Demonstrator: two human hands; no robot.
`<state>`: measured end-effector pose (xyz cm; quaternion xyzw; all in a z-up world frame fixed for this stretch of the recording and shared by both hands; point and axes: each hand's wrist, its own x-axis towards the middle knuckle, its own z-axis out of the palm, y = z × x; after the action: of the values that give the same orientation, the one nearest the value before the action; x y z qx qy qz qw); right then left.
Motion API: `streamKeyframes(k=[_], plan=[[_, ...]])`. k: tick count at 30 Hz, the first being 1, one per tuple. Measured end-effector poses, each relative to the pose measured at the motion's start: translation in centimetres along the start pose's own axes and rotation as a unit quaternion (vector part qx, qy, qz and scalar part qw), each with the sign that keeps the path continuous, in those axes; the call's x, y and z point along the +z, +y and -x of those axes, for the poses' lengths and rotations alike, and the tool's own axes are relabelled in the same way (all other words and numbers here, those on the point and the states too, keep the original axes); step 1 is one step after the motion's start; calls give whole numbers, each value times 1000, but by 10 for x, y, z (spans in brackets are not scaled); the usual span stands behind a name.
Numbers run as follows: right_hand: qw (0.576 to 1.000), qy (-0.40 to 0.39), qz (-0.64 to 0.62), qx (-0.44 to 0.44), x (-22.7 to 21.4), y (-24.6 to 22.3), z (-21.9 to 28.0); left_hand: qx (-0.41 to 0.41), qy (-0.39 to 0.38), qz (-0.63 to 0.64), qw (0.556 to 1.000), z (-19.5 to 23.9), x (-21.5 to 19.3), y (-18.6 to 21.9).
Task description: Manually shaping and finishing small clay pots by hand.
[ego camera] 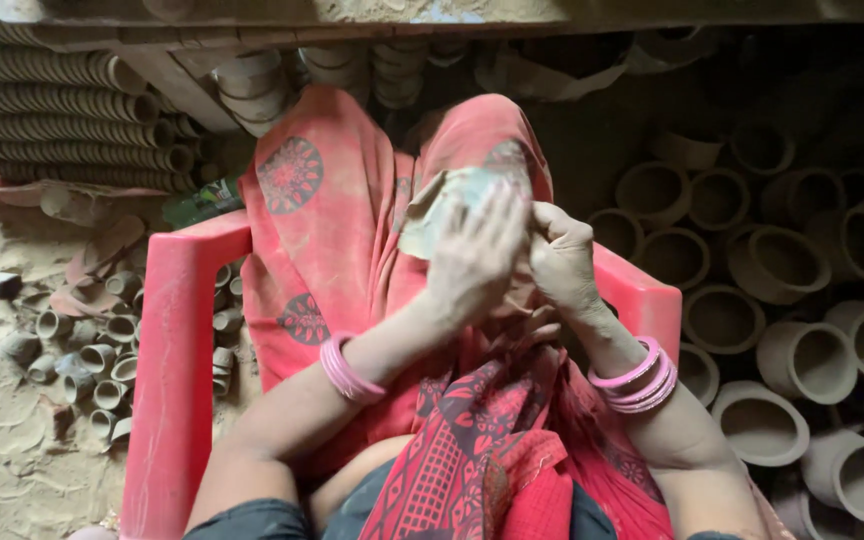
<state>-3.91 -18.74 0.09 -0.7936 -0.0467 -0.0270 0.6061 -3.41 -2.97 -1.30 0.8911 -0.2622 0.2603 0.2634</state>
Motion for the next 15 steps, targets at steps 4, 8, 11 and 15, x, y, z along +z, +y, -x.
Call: streamKeyframes(k=[4, 8, 11, 15], plan=[[1000, 5, 28, 2, -4, 8, 5, -12, -20, 35, 999, -2, -5, 0], [997, -55, -46, -6, -6, 6, 4, -293, -116, 435, 844, -18, 1, -53], [989, -80, -124, 16, -12, 9, 4, -255, -29, 657, 708, -5, -1, -63], [987, -77, -137, 22, -18, 11, 1, -341, -21, 664, 665, -3, -17, -66]])
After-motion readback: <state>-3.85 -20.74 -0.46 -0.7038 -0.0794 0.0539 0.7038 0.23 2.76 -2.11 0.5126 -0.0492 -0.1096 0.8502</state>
